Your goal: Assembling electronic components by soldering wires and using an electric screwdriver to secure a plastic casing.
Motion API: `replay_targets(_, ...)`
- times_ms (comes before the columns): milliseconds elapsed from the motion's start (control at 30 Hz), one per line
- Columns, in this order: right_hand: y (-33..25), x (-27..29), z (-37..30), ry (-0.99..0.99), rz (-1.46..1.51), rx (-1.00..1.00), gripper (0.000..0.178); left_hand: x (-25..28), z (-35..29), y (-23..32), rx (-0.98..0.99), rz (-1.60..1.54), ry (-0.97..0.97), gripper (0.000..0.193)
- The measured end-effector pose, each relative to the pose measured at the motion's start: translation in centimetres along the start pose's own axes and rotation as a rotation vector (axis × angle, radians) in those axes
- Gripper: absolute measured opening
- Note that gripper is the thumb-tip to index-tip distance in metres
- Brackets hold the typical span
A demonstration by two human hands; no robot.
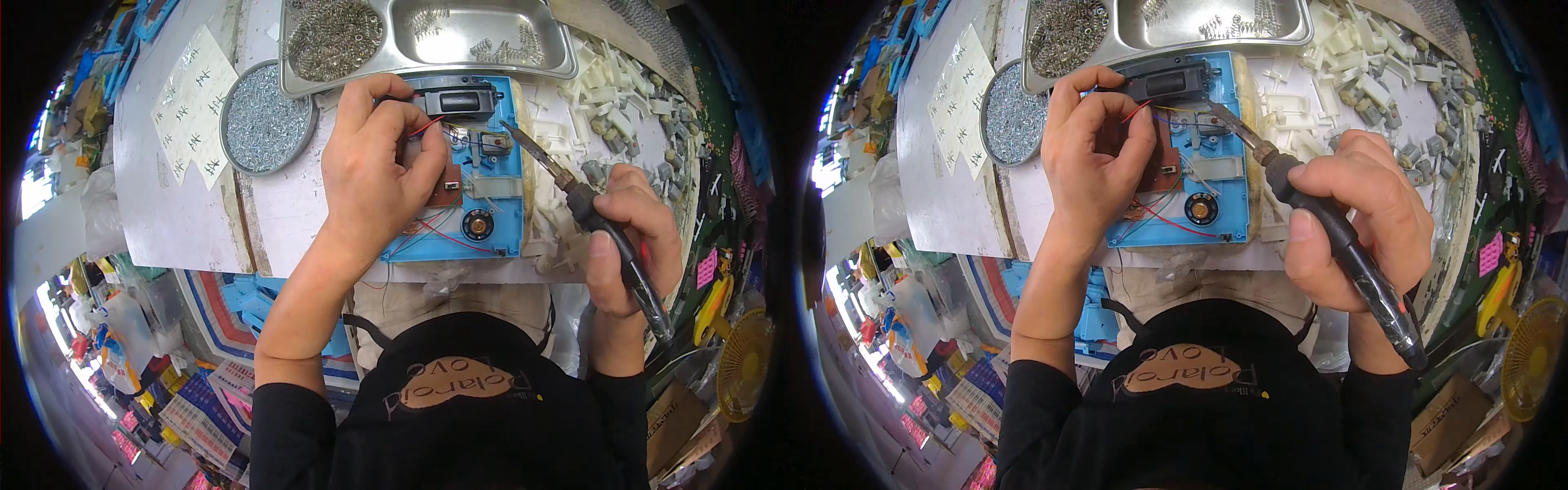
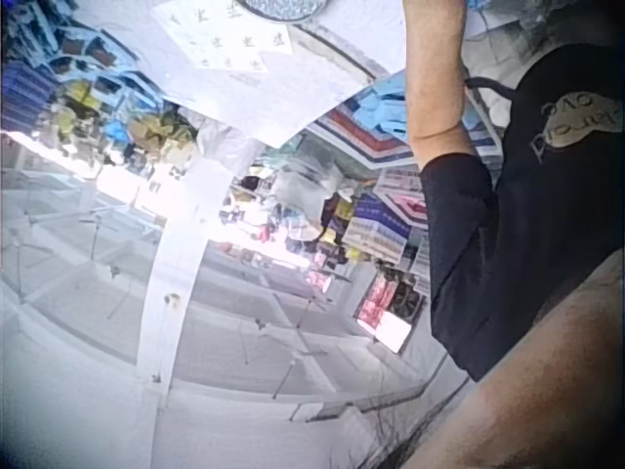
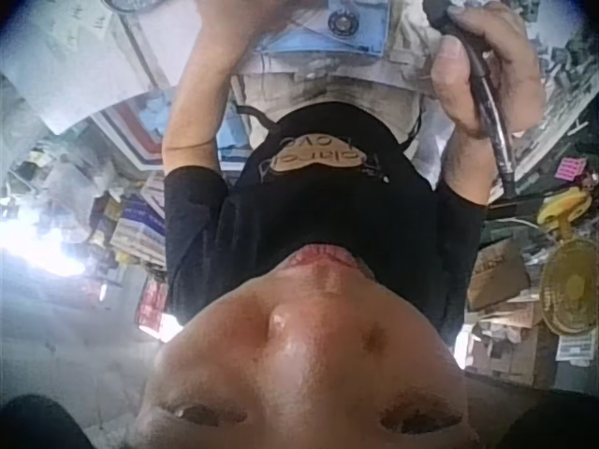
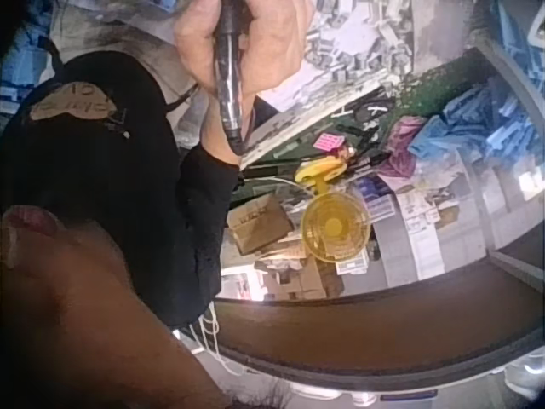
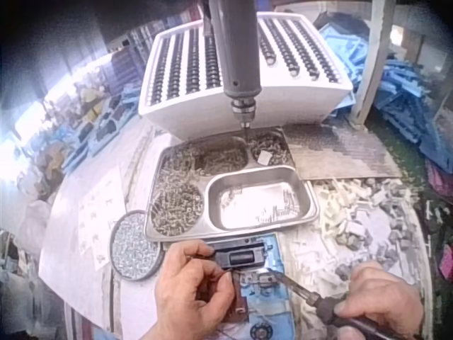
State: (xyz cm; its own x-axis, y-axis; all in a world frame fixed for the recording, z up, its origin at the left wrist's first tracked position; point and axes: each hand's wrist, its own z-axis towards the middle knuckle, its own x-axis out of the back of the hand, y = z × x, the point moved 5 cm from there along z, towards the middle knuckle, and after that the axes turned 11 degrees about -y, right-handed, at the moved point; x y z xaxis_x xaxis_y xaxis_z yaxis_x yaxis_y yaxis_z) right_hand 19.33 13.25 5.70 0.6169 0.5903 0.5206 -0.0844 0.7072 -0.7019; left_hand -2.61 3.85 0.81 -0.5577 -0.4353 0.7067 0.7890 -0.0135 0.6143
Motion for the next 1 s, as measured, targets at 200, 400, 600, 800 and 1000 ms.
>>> replay_targets(200,0.2,-0.1,0.0,0.008,0.008,0.002,0.027,0.1,0.0,0.0,-0.020,0.008,0.009,0.012)
replay_targets(400,0.1,-0.1,-0.1,-0.002,-0.003,-0.012,0.027,0.0,-0.1,-0.1,0.011,-0.024,0.002,0.012)
replay_targets(600,0.0,0.1,-0.2,0.014,0.005,-0.020,0.027,0.4,-0.2,0.2,0.027,-0.016,0.009,0.016)
replay_targets(800,0.5,1.5,-2.4,0.071,-0.020,-0.094,0.028,0.4,-1.3,4.3,-0.255,-0.039,-0.355,0.019)
replay_targets(1000,0.2,1.0,-4.3,0.245,0.142,-0.320,0.037,-1.0,-0.6,2.5,-0.179,-0.253,-0.367,0.013)
